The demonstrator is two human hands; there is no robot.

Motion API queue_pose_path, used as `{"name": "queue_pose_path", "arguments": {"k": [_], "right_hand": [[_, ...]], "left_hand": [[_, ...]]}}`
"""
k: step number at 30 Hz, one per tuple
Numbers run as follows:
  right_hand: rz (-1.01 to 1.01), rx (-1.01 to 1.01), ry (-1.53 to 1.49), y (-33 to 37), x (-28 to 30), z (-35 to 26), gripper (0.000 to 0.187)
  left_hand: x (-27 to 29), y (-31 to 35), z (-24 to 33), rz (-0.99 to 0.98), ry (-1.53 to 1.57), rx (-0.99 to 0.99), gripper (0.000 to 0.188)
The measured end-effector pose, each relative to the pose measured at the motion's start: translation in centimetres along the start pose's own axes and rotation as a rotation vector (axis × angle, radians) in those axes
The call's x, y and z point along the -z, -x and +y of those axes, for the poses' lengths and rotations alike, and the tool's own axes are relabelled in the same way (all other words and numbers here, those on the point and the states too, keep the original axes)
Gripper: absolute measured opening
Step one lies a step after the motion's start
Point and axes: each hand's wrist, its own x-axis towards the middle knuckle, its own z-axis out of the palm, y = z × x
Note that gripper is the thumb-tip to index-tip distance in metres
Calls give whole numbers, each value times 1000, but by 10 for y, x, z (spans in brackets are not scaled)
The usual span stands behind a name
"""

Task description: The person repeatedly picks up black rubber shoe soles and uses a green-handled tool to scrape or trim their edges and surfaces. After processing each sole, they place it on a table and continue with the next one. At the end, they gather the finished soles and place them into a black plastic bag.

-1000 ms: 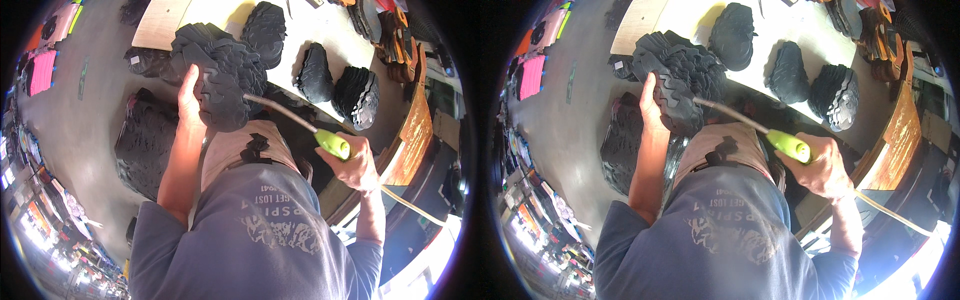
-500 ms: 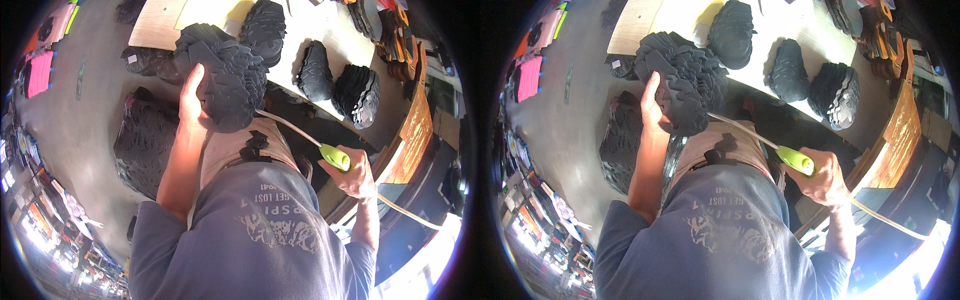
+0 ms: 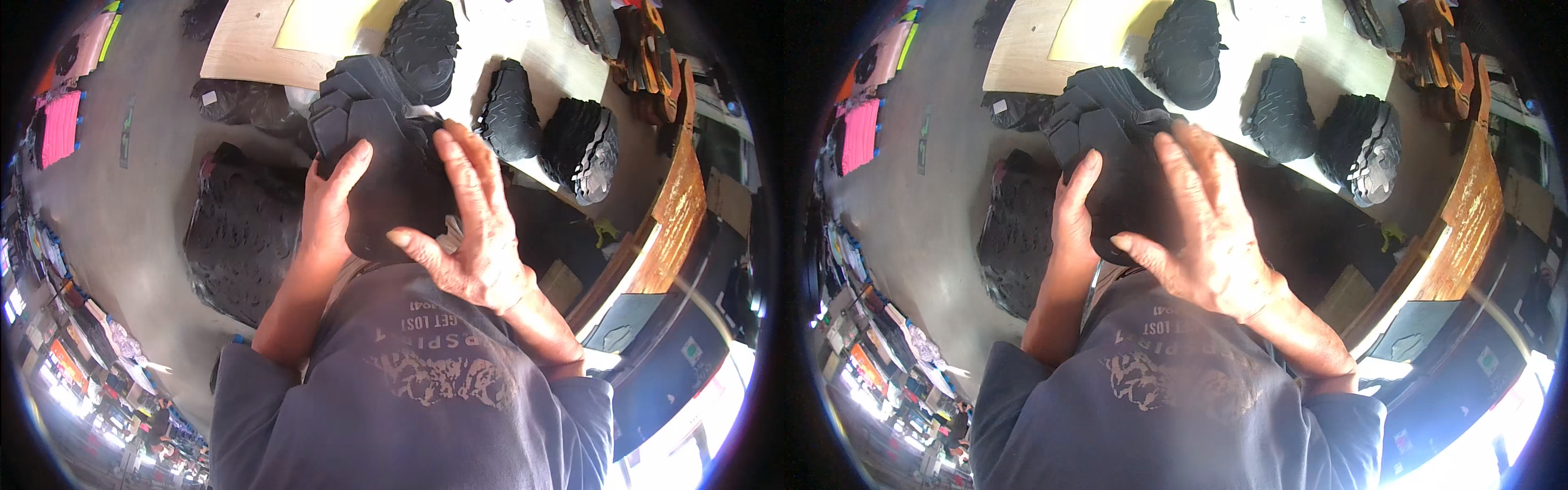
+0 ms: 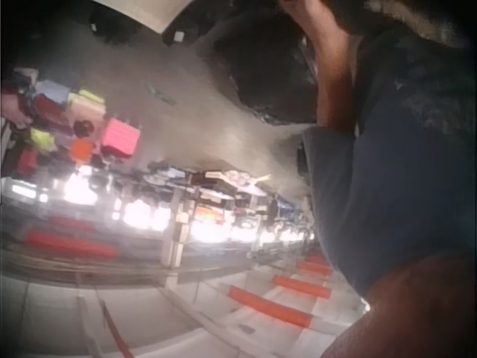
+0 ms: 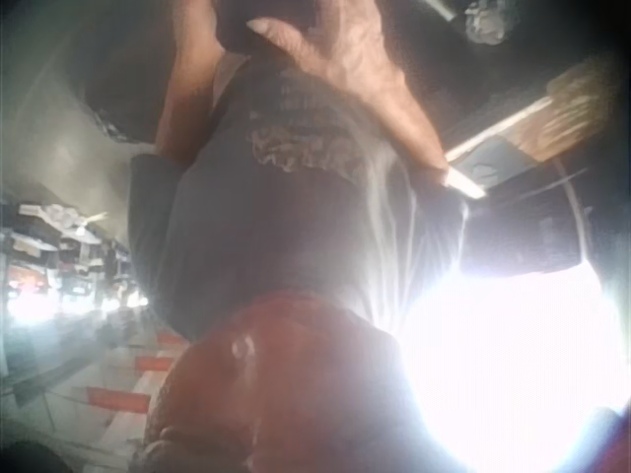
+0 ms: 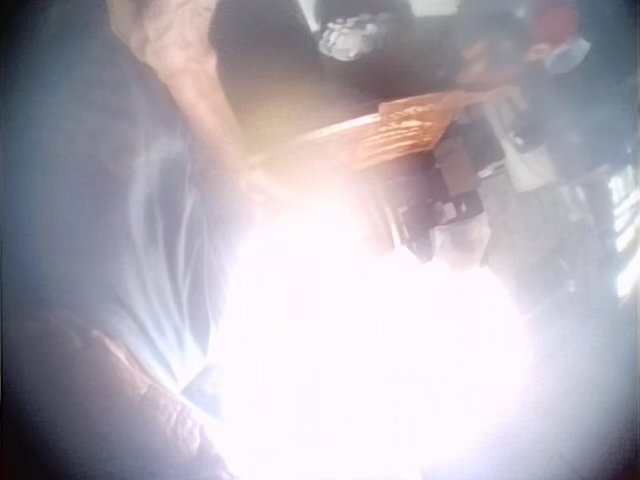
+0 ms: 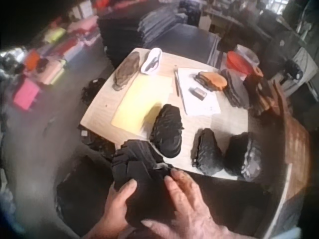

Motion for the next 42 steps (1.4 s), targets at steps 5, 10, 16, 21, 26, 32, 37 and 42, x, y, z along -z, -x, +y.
{"name": "queue_pose_path", "arguments": {"k": [5, 10, 16, 21, 26, 32, 37, 42], "right_hand": [[-37, -96, -118, -2, 4, 11, 115], [-30, -538, -479, -6, -17, 28, 105], [24, -574, -1415, 6, -19, 49, 84], [-85, -682, -1358, 23, -40, 59, 82], [-52, -449, -1035, 32, -52, 66, 86], [-10, -198, -382, 40, -36, 65, 108], [48, -31, -225, 39, -9, 53, 96], [-88, -218, -577, 41, 30, 25, 102]], "left_hand": [[-9, 14, 8, -45, 150, 53, 38], [-16, 25, 4, -258, -368, -259, 49], [2, 4, 12, -277, -203, -47, 54], [-14, -10, -27, -111, -353, -467, 57], [-4, -15, -39, -290, -23, 41, 58], [18, -9, -38, -388, 316, 475, 57], [16, -3, -41, -437, 469, 495, 57], [8, -11, -38, -598, 130, 193, 63]]}}
